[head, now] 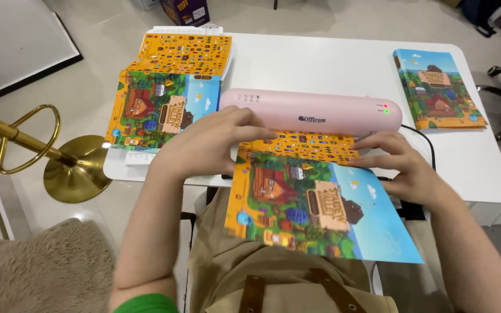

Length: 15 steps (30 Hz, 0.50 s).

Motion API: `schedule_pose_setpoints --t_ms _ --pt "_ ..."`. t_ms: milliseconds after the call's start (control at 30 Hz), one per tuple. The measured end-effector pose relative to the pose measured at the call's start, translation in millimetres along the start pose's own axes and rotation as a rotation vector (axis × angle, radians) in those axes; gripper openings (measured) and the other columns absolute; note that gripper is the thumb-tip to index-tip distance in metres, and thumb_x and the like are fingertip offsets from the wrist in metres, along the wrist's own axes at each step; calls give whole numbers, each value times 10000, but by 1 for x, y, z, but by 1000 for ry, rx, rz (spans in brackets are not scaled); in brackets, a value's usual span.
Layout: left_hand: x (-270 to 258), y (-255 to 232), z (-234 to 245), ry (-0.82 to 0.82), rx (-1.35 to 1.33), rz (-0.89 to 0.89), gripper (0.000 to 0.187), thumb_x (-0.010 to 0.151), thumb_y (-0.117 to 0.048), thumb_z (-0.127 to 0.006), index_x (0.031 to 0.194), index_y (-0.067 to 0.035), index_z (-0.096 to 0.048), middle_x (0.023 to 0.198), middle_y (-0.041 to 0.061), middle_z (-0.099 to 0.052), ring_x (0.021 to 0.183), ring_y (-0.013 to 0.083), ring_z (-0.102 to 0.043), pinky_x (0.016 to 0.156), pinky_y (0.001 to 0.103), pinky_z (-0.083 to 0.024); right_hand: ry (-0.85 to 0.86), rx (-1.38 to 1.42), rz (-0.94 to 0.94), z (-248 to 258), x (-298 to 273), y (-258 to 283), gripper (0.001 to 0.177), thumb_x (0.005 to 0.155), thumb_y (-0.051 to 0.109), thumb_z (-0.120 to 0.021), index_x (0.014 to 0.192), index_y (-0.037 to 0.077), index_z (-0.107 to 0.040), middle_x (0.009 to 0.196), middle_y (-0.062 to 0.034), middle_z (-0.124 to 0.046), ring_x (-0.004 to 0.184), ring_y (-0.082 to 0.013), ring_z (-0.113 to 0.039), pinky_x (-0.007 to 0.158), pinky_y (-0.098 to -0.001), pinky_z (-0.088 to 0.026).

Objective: Laminating printed guidebook covers using a portable laminating machine on a desk.

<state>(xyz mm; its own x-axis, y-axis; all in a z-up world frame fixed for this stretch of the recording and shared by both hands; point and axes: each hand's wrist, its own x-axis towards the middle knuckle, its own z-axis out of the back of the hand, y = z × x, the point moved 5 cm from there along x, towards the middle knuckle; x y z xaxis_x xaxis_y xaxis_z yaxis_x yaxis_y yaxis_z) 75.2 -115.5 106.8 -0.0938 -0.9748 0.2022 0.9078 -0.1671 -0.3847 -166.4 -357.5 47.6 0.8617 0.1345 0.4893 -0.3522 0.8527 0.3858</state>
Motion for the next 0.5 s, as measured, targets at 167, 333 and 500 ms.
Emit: schedule_pose_setpoints --t_ms 167,333,500 --pt "7 15 -34 106 -200 -119 481 980 -396 -577 1398 -162 -624 1349 98 -618 1246 266 -601 983 402 -464 228 205 -161 15 12 -3 478 958 478 -537 1242 164 -759 1426 -55 -632 1330 -259 -578 1140 -481 -443" --pt "-19 38 -92 -23 -332 -249 964 833 -872 -352 1507 -202 -513 1600 97 -476 1487 358 -464 1208 551 -293 300 397 -119 3 14 5 576 985 533 -490 1234 85 -752 1286 -98 -735 1211 -283 -681 1040 -451 -520" --pt "-28 30 -115 110 74 -184 751 914 -288 -541 1604 -155 -278 1664 128 -314 1555 348 -238 1231 549 -180 442 355 -144 -3 16 4 448 875 373 -723 1247 127 -759 1330 -51 -726 1247 -260 -656 1034 -461 -527"
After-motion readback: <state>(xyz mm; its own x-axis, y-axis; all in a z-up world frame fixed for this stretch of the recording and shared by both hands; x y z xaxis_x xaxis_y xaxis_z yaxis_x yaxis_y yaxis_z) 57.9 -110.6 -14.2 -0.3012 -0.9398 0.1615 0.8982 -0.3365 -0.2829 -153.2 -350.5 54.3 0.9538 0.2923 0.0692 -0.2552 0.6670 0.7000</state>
